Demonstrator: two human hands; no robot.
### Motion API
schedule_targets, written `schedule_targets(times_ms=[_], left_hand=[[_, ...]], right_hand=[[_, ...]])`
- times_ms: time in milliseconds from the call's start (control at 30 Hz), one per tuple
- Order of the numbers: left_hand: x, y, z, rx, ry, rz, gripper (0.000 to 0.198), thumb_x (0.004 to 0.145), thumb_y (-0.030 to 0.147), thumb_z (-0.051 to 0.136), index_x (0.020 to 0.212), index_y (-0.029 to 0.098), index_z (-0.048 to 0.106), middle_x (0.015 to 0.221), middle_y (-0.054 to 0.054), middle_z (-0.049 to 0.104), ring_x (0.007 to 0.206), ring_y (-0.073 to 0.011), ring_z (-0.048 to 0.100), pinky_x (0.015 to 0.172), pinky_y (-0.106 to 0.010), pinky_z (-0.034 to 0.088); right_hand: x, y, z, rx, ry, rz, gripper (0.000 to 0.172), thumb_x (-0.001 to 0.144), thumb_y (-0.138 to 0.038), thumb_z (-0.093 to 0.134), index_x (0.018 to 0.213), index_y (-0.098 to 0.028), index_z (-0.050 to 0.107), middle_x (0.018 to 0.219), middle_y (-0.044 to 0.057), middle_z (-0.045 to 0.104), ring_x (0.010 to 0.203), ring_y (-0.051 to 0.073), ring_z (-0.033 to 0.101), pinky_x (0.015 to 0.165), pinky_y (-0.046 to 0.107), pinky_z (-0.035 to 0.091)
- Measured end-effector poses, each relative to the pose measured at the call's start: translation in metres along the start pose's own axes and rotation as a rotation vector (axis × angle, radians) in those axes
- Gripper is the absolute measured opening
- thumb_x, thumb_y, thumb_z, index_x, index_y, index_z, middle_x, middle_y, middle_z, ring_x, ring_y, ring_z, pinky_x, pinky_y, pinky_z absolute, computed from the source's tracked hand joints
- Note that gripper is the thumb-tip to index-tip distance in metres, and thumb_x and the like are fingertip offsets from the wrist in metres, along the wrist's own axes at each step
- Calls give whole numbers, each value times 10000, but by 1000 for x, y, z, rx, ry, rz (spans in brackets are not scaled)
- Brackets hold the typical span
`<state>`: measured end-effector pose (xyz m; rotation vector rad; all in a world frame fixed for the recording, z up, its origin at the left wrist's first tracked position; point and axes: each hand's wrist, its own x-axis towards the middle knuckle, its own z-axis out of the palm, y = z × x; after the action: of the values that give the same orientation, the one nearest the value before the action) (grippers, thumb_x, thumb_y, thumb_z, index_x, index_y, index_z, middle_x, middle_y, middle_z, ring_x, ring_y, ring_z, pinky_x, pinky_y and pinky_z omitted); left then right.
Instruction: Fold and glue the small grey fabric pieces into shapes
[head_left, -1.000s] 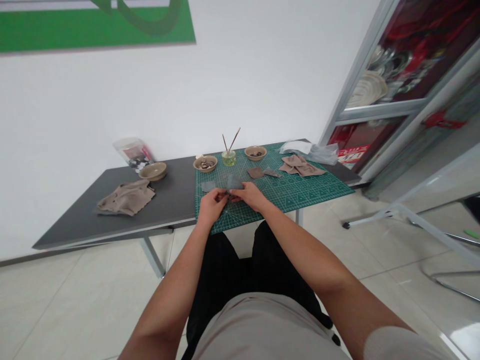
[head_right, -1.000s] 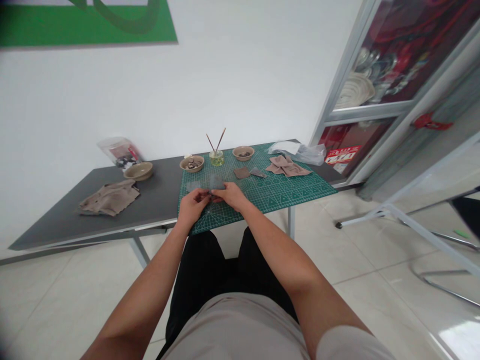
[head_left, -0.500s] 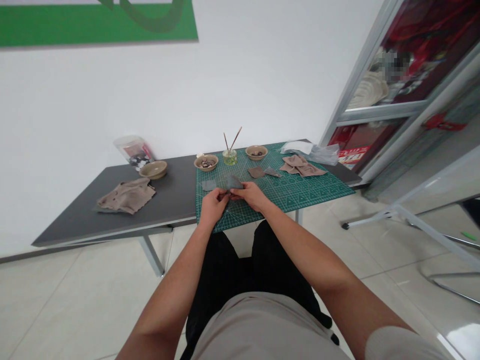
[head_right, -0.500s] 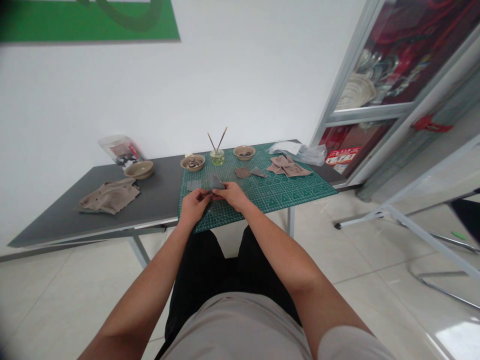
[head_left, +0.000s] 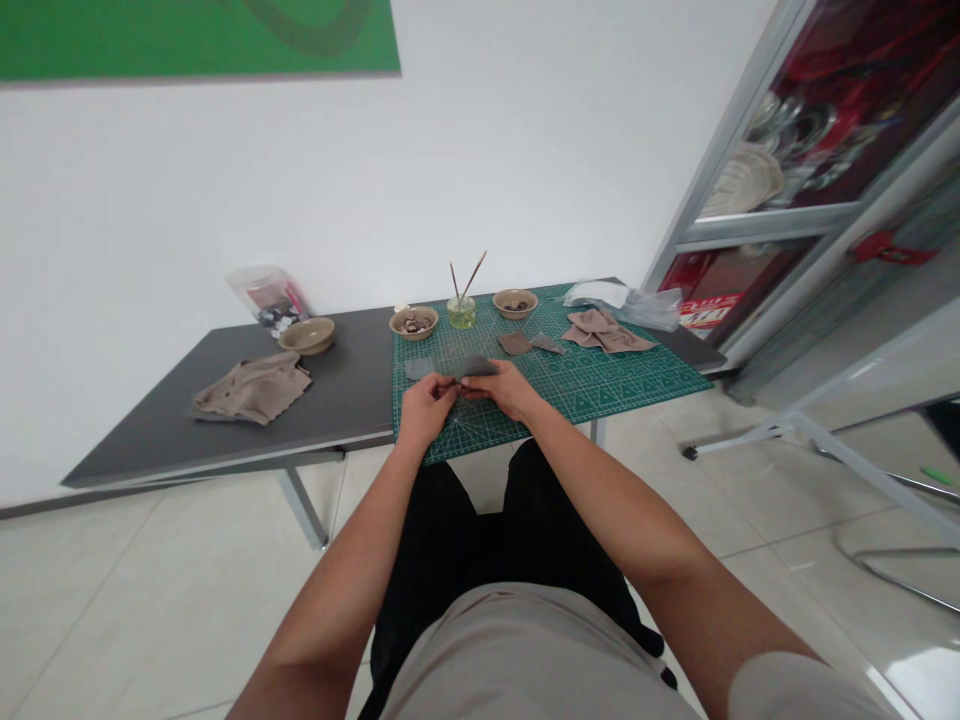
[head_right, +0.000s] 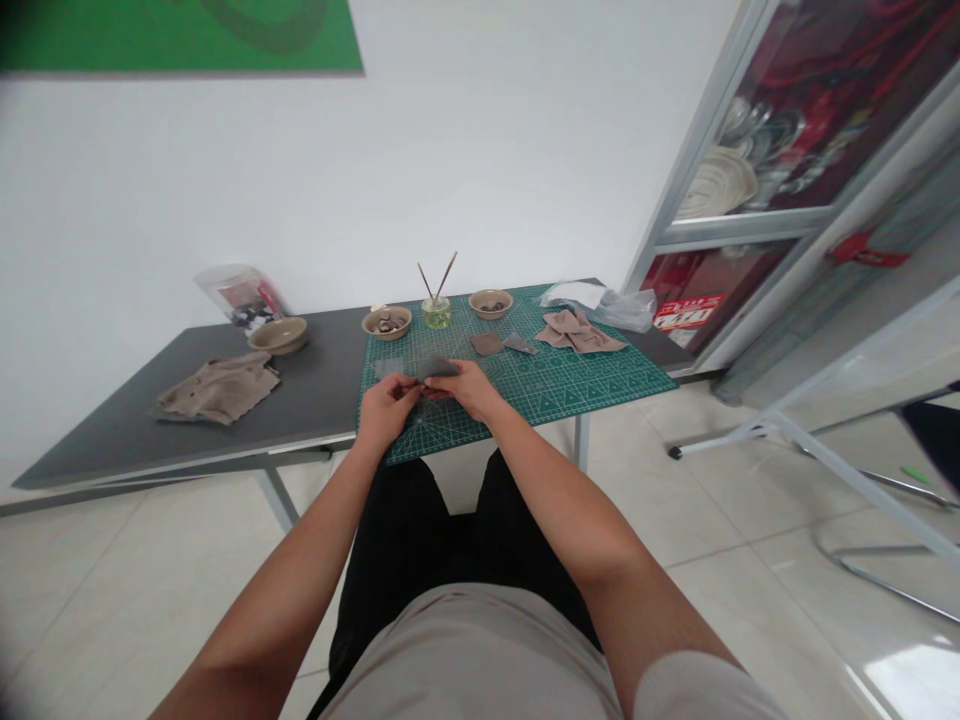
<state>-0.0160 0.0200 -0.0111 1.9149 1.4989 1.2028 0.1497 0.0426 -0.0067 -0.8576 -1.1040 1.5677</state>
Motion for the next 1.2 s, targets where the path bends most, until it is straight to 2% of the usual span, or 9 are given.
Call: schedule_targets(times_ms=[367,700,967,1200], left_hand=[[-3,0,3,141,-39,137,149,838,304,568,815,198,671,789,-27,681,737,-167,598,709,-282,439],[-1,5,3,72,32,-16,169,813,348,609,744,193,616,683,11,645,642,-143,571,622,-257,409],[-3,-4,6,142,31,36,186,804,369,612,732,198,611,705,4,641,663,-150,570,644,-265,403],[-4,-2,5,170,14,63,218,827,376,595,698,201,619,693,-6,628,652,-153,552,638,-272,388]], right_hand=[[6,5,4,-61,94,18,195,632,-262,823,683,-130,689,633,35,686,552,126,618,582,262,547],[2,3,3,-13,36,-3,297,567,-301,856,753,-130,698,686,35,700,600,138,645,609,277,556],[0,5,9,-69,82,-16,298,596,-348,835,751,-158,664,700,25,690,600,144,636,596,289,549],[5,13,10,-193,148,-100,253,646,-367,773,716,-164,639,651,1,638,555,114,557,562,257,471]])
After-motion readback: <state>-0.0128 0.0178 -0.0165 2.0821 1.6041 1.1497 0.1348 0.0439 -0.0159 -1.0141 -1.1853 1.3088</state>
